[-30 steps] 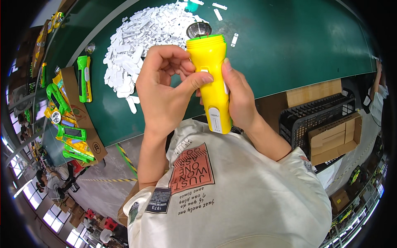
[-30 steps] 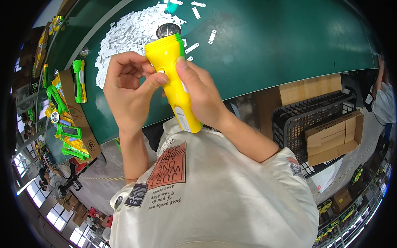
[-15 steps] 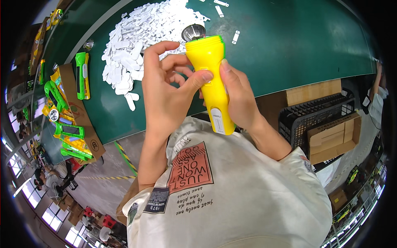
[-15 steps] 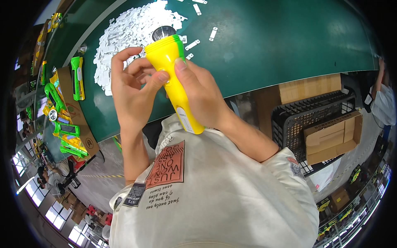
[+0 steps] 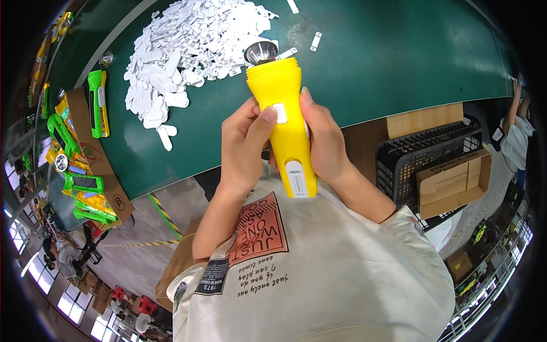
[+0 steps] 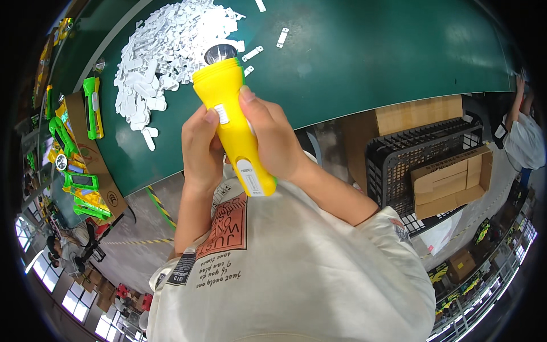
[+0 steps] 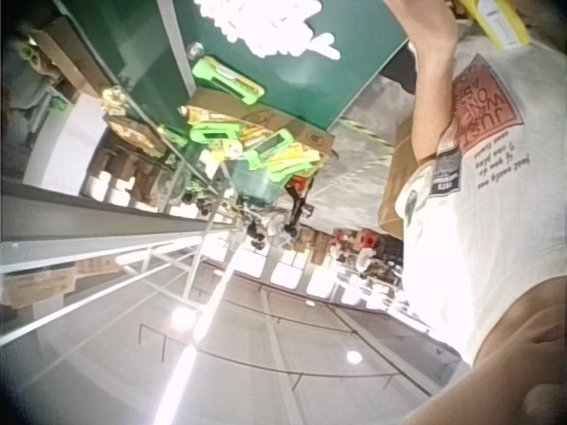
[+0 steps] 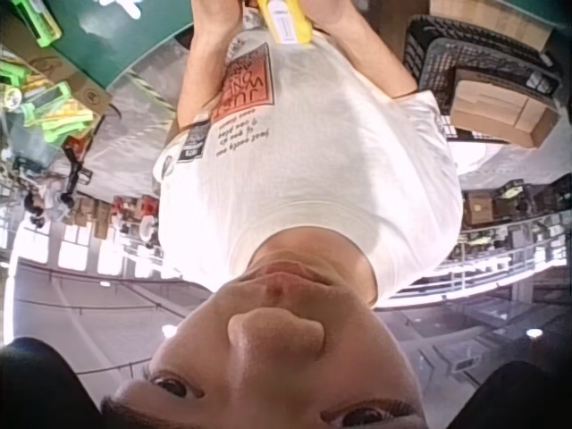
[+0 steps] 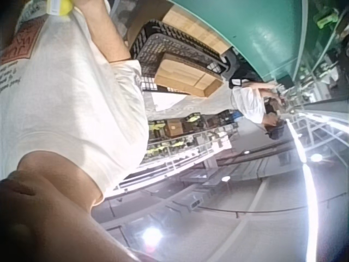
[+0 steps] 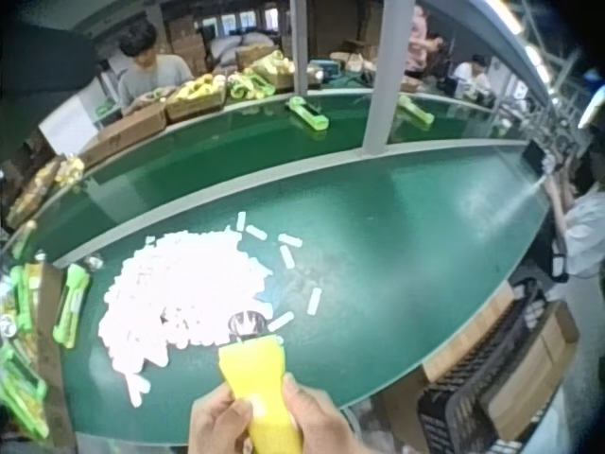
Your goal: The person assembles flashlights by joining casing halves together, fitting a white cover piece into the side of the housing, and placing the assembled flashlight onto the conveyor belt.
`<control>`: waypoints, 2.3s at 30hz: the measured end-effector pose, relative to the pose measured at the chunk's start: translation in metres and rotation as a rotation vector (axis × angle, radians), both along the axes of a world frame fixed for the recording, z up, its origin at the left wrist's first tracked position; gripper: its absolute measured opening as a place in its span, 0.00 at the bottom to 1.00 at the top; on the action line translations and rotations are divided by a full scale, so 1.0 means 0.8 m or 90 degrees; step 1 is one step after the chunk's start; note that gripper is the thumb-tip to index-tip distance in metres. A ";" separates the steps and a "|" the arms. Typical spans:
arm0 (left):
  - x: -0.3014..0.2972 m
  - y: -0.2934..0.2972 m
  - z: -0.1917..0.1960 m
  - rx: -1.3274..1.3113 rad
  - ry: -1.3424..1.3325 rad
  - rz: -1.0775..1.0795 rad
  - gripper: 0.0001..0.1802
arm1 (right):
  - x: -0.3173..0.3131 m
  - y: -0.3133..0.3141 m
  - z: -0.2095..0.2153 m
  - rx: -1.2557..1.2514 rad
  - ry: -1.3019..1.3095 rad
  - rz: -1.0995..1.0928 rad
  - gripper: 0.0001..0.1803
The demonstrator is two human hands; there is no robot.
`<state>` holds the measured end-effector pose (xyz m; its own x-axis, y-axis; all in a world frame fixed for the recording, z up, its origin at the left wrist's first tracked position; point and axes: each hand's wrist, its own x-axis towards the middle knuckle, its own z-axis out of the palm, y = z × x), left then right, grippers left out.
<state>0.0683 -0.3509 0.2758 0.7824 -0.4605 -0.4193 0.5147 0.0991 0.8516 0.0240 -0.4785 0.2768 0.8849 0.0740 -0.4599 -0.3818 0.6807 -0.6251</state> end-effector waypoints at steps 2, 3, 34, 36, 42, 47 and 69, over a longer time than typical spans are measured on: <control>-0.002 0.002 -0.005 -0.006 -0.007 0.017 0.12 | 0.000 0.000 0.001 -0.068 -0.021 0.026 0.26; -0.002 0.002 -0.006 -0.013 -0.015 0.031 0.12 | 0.000 0.002 0.001 -0.068 -0.020 0.028 0.26; -0.015 -0.011 -0.012 0.002 -0.117 0.102 0.13 | -0.003 0.015 -0.009 -0.153 -0.095 -0.004 0.27; -0.015 -0.012 -0.013 -0.010 -0.111 0.106 0.15 | -0.002 0.013 -0.008 -0.156 -0.098 0.002 0.27; -0.017 0.008 -0.032 -0.091 -0.110 0.045 0.18 | -0.003 0.011 -0.006 -0.142 -0.113 0.024 0.27; -0.017 0.002 -0.024 -0.074 -0.119 0.047 0.19 | -0.006 0.014 -0.006 -0.129 -0.103 0.023 0.27; 0.045 0.000 0.009 0.099 -0.299 0.209 0.14 | 0.049 -0.009 0.018 -0.576 -0.336 0.151 0.27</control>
